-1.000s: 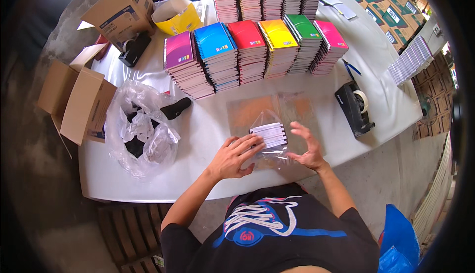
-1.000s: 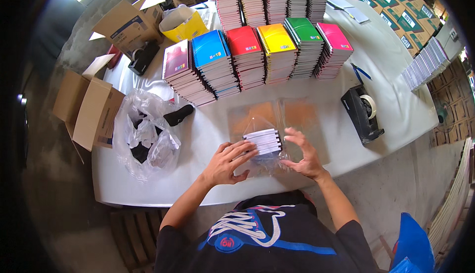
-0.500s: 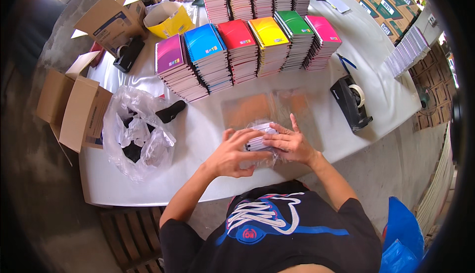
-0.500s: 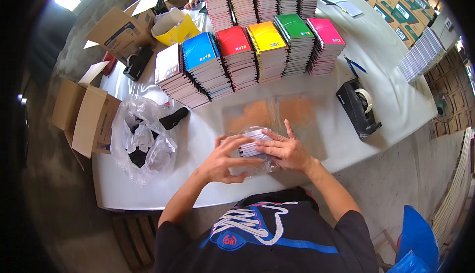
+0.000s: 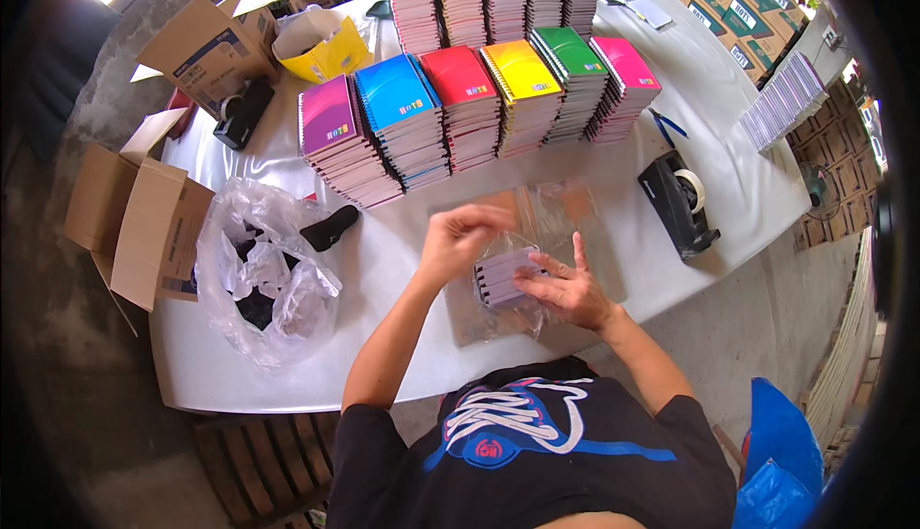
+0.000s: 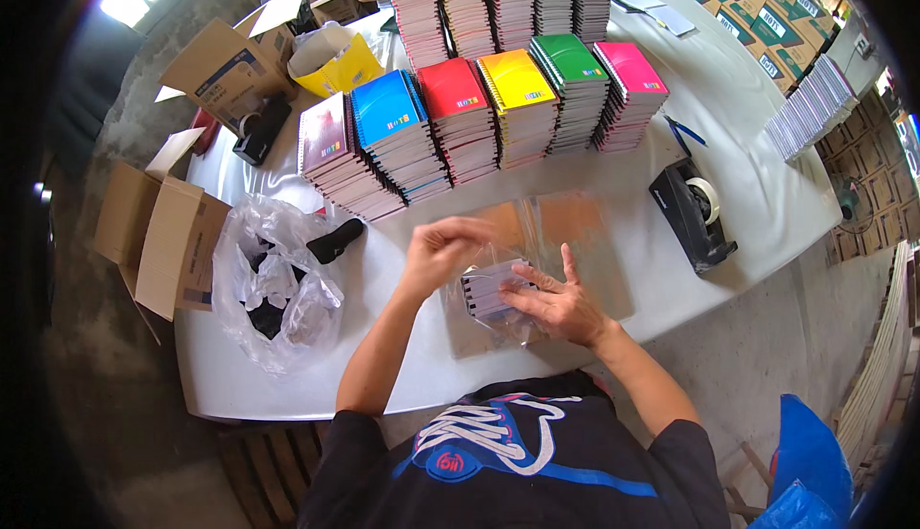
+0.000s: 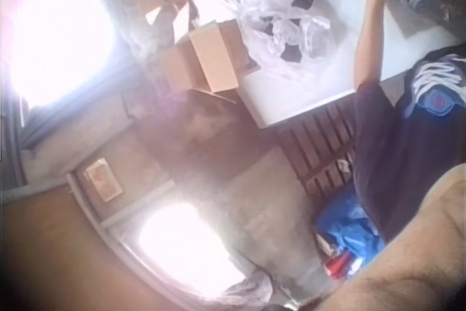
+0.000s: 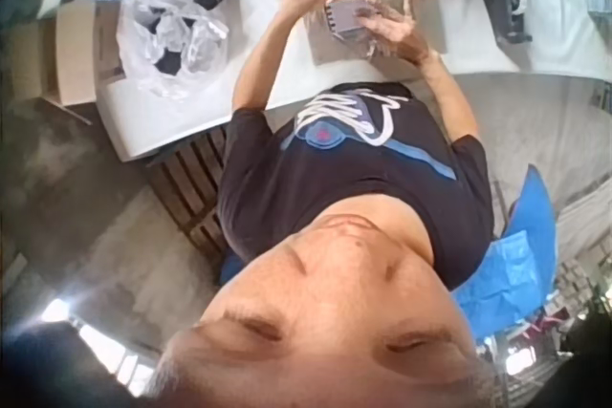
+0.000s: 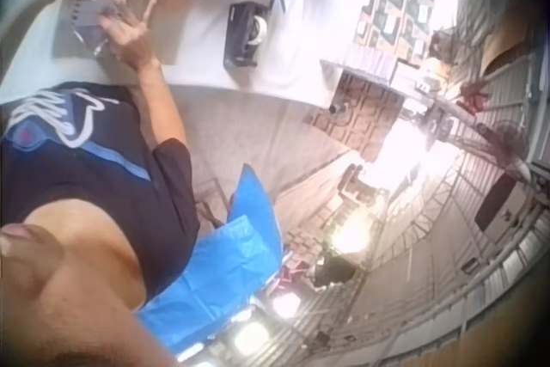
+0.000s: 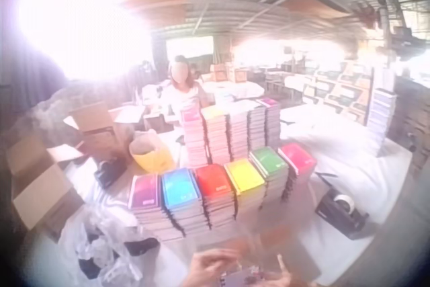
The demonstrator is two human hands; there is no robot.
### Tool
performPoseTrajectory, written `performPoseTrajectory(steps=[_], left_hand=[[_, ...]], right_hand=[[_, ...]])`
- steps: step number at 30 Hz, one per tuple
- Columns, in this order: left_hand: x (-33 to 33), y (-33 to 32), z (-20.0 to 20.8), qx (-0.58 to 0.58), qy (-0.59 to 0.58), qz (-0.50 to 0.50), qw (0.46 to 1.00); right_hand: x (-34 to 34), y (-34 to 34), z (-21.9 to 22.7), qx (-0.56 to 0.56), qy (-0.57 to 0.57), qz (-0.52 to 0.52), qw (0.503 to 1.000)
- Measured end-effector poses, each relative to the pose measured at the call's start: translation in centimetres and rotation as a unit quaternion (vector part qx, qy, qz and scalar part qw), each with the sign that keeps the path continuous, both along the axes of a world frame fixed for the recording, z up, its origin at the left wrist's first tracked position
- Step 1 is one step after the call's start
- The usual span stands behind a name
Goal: The person picks up notebooks of various colors from stacks on a table, arranges them into a pile, and places the pile into a clear plastic bag before sealing it with tape.
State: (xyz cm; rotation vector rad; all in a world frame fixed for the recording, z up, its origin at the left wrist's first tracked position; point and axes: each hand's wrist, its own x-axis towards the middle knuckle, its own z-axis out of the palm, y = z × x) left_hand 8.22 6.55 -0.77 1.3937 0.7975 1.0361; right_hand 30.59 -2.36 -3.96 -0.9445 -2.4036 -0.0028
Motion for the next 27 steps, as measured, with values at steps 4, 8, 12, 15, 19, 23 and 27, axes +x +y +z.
performPoseTrajectory(steps=[4,8,12,15,19,23,27], left_hand=[[-2.1,-0.7,3.3,0.305,0.052,0.174,0.935],[-2.9,-5.7,2.2,0.516,0.354,-0.022,0.78],[-3.2,-7.1,-0.9,0.454,0.535,-0.086,0.708],[-2.5,-7.3,-0.8,0.4,0.499,-0.092,0.763],[-2.4,-7.8,0.3,0.368,0.55,-0.092,0.744],[-2.2,-7.9,0.0,0.395,0.605,-0.055,0.689],[-2.2,-8.0,0.0,0.375,0.619,-0.061,0.687]], right_hand=[[-0.1,0.0,-0.2,-0.008,0.013,-0.007,1.0],[-0.1,-0.1,-0.3,0.006,0.015,-0.003,1.0],[0.0,-0.2,0.3,-0.101,0.06,0.034,0.992],[1.9,-0.8,2.9,-0.215,0.236,0.011,0.948],[12.6,0.8,4.9,-0.083,0.289,-0.198,0.933],[28.4,0.2,2.8,-0.175,0.108,-0.524,0.826],[32.1,0.1,1.9,-0.492,0.25,-0.465,0.692]])
